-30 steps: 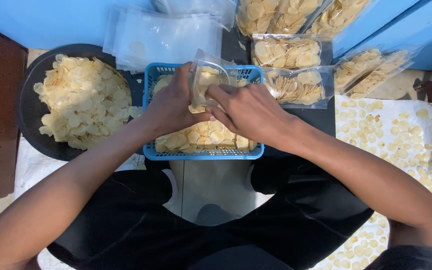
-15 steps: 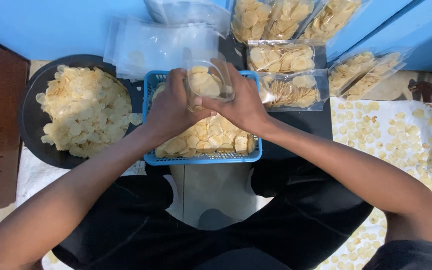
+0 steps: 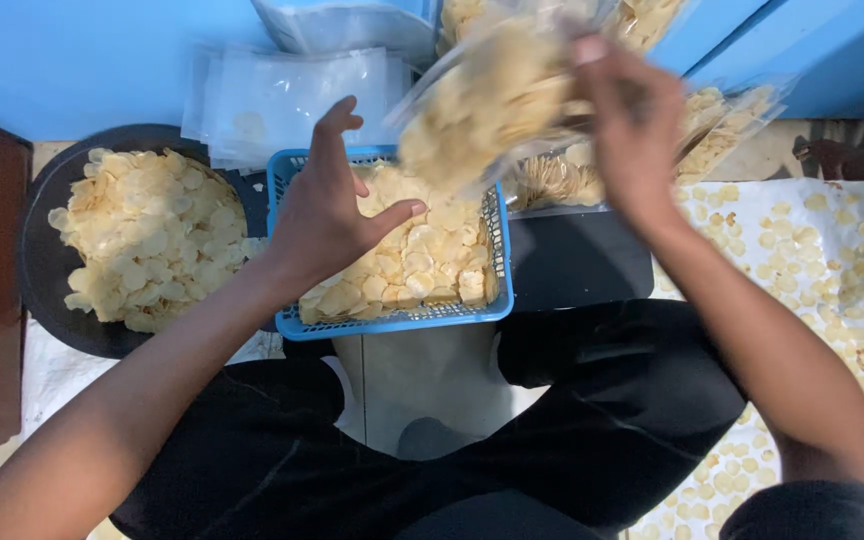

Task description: Manually filling plastic bags with chips from a basket

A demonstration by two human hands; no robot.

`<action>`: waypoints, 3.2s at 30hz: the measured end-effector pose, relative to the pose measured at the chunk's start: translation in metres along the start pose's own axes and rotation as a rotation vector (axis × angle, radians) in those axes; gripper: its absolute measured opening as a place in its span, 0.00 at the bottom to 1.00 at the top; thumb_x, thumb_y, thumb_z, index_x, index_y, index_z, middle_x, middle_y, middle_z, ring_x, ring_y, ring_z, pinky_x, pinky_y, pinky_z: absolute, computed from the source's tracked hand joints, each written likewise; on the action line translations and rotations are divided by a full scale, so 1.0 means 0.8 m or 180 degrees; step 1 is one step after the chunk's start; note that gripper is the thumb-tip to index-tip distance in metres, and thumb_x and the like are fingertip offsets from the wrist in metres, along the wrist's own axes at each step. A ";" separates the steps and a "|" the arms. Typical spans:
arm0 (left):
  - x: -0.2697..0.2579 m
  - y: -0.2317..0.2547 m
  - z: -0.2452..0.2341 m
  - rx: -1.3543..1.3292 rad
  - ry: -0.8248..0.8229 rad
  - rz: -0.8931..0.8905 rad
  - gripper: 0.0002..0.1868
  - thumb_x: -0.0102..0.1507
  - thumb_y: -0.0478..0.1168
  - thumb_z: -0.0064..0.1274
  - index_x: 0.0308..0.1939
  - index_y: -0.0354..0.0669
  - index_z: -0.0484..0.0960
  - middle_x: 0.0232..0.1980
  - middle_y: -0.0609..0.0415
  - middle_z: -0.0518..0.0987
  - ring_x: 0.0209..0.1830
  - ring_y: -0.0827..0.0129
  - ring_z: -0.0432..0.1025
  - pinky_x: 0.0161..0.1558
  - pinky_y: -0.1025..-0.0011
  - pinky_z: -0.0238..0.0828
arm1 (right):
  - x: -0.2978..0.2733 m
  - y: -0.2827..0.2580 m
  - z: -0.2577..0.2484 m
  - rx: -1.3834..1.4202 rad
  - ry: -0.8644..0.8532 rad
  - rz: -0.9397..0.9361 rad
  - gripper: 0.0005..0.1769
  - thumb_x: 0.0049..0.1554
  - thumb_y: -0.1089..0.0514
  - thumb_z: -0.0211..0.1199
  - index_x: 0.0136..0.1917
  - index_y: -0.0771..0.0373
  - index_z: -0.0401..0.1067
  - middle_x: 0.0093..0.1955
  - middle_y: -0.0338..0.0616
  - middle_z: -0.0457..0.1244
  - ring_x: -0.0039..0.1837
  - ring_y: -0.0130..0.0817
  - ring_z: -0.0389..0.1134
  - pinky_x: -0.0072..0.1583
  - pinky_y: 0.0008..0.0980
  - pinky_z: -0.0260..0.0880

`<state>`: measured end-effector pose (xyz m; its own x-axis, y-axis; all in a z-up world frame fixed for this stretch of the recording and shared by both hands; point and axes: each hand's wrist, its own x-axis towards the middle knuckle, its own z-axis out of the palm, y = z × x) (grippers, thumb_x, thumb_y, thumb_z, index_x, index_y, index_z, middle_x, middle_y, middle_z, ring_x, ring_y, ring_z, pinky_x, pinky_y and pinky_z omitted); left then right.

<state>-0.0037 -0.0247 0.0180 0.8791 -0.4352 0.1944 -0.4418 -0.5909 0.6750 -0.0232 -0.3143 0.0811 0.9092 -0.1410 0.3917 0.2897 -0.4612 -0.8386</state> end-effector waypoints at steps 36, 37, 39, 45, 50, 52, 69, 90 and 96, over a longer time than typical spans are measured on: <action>0.018 -0.062 -0.008 -0.0183 -0.0523 -0.0219 0.37 0.74 0.45 0.57 0.75 0.26 0.54 0.60 0.30 0.70 0.45 0.36 0.79 0.42 0.36 0.80 | -0.268 0.338 -0.051 -0.0544 0.1521 0.3725 0.41 0.54 0.24 0.70 0.64 0.58 0.76 0.68 0.60 0.64 0.73 0.56 0.62 0.72 0.49 0.61; 0.017 -0.062 -0.005 -0.0198 -0.0535 -0.0218 0.37 0.74 0.45 0.57 0.75 0.26 0.54 0.60 0.30 0.70 0.45 0.36 0.79 0.42 0.36 0.80 | -0.263 0.321 -0.051 -0.0560 0.1529 0.3735 0.41 0.54 0.24 0.70 0.64 0.58 0.76 0.68 0.60 0.64 0.73 0.56 0.62 0.72 0.49 0.61; 0.015 -0.062 -0.003 -0.0132 -0.0618 -0.0182 0.38 0.73 0.47 0.58 0.75 0.25 0.57 0.59 0.31 0.72 0.43 0.37 0.80 0.40 0.38 0.81 | -0.248 0.286 -0.048 -0.0505 0.1470 0.4061 0.56 0.55 0.20 0.66 0.77 0.63 0.62 0.75 0.62 0.57 0.76 0.57 0.57 0.75 0.54 0.58; 0.009 -0.066 -0.009 -0.0028 -0.0682 -0.0195 0.36 0.71 0.49 0.59 0.73 0.28 0.62 0.57 0.34 0.75 0.44 0.41 0.81 0.40 0.41 0.81 | -0.265 0.279 -0.075 0.0358 0.2035 0.3703 0.50 0.54 0.31 0.78 0.74 0.64 0.64 0.60 0.74 0.62 0.56 0.64 0.72 0.48 0.48 0.83; 0.001 -0.082 -0.020 -0.0053 -0.0674 -0.0191 0.35 0.72 0.49 0.58 0.73 0.27 0.62 0.56 0.33 0.74 0.44 0.39 0.80 0.40 0.37 0.80 | -0.258 0.233 -0.094 0.0408 0.1534 0.3459 0.43 0.64 0.34 0.68 0.75 0.66 0.59 0.68 0.71 0.58 0.68 0.63 0.65 0.60 0.59 0.72; -0.003 -0.089 -0.023 -0.0054 -0.0655 -0.0238 0.36 0.71 0.50 0.58 0.73 0.28 0.62 0.56 0.33 0.75 0.44 0.39 0.80 0.40 0.38 0.80 | -0.269 0.254 -0.119 0.0085 0.1275 0.3345 0.40 0.66 0.32 0.66 0.75 0.63 0.59 0.67 0.64 0.60 0.70 0.60 0.64 0.65 0.65 0.66; 0.012 -0.142 -0.011 0.0776 -0.0980 -0.0860 0.36 0.65 0.63 0.58 0.68 0.46 0.69 0.59 0.37 0.78 0.59 0.33 0.76 0.56 0.36 0.73 | 0.118 0.224 0.202 -0.2579 -0.1368 0.0727 0.29 0.56 0.29 0.64 0.46 0.58 0.78 0.45 0.58 0.71 0.53 0.65 0.73 0.50 0.61 0.74; -0.009 -0.138 -0.039 0.0660 -0.0771 -0.0729 0.30 0.73 0.51 0.52 0.69 0.32 0.68 0.58 0.31 0.77 0.55 0.34 0.78 0.44 0.35 0.80 | 0.091 0.305 0.214 -0.0002 -0.1014 0.2285 0.22 0.54 0.61 0.66 0.61 0.69 0.73 0.49 0.61 0.69 0.45 0.48 0.76 0.44 0.35 0.82; 0.001 -0.149 -0.025 0.0674 -0.0656 -0.0599 0.29 0.72 0.52 0.53 0.68 0.34 0.69 0.57 0.33 0.78 0.55 0.34 0.78 0.44 0.33 0.80 | 0.084 0.298 0.210 -0.1376 -0.1188 0.1494 0.26 0.60 0.41 0.59 0.62 0.58 0.60 0.57 0.61 0.67 0.64 0.62 0.68 0.62 0.60 0.70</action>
<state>0.0534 0.0588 -0.0476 0.9037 -0.4204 -0.0818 -0.3216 -0.7922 0.5186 0.1575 -0.2862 -0.1558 0.9720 -0.1366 -0.1910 -0.2283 -0.7405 -0.6321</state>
